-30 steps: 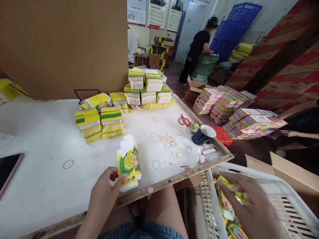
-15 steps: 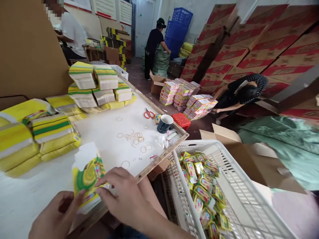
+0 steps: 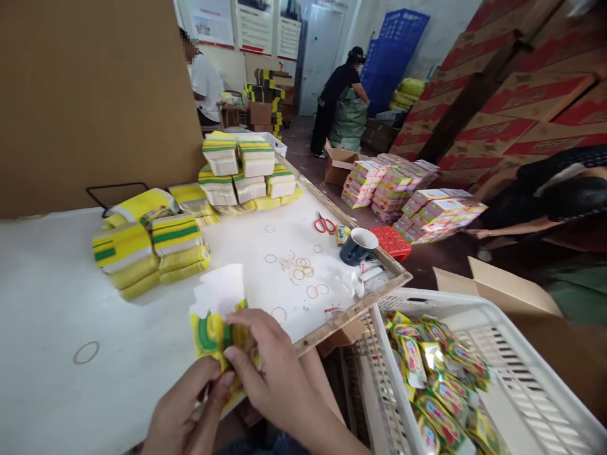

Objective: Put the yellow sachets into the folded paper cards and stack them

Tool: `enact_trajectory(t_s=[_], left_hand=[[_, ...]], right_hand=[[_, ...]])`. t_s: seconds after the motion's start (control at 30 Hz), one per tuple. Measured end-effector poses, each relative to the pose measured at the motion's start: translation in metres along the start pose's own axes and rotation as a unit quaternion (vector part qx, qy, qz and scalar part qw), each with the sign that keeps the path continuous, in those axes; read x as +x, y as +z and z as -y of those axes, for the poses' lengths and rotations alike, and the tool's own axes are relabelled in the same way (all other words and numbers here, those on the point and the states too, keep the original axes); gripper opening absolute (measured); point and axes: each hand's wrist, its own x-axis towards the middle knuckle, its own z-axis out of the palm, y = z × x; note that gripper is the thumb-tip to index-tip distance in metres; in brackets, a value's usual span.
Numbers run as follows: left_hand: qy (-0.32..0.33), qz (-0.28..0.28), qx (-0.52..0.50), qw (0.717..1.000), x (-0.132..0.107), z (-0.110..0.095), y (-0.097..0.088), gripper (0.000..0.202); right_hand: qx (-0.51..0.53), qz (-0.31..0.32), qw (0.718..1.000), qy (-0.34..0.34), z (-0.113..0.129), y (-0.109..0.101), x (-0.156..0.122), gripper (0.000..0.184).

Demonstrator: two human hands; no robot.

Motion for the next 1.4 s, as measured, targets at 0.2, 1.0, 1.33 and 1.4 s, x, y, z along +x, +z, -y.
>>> enact_trajectory(t_s=[0.2, 1.0, 1.33, 1.4], left_hand=[[-0.133, -0.01, -0.277, 0.952, 0.001, -0.012, 0.01, 0.026], [-0.13, 0.083, -0.328, 0.932, 0.006, 0.0, 0.007, 0.045], [-0.172, 0.147, -0.438, 0.87, 0.003, -0.006, 0.016, 0.072], [-0.158, 0.147, -0.395, 0.893, 0.005, -0.005, 0.013, 0.055]], right_hand=[[0.108, -0.043, 0.993, 0.036, -0.007, 0.005, -0.001, 0.021], [0.162, -0.024, 0.98, 0.116, -0.03, -0.016, -0.026, 0.032], [0.166, -0.045, 0.98, 0.102, -0.032, -0.024, -0.029, 0.028], [0.146, -0.04, 0.986, 0.073, -0.035, -0.026, -0.029, 0.03]])
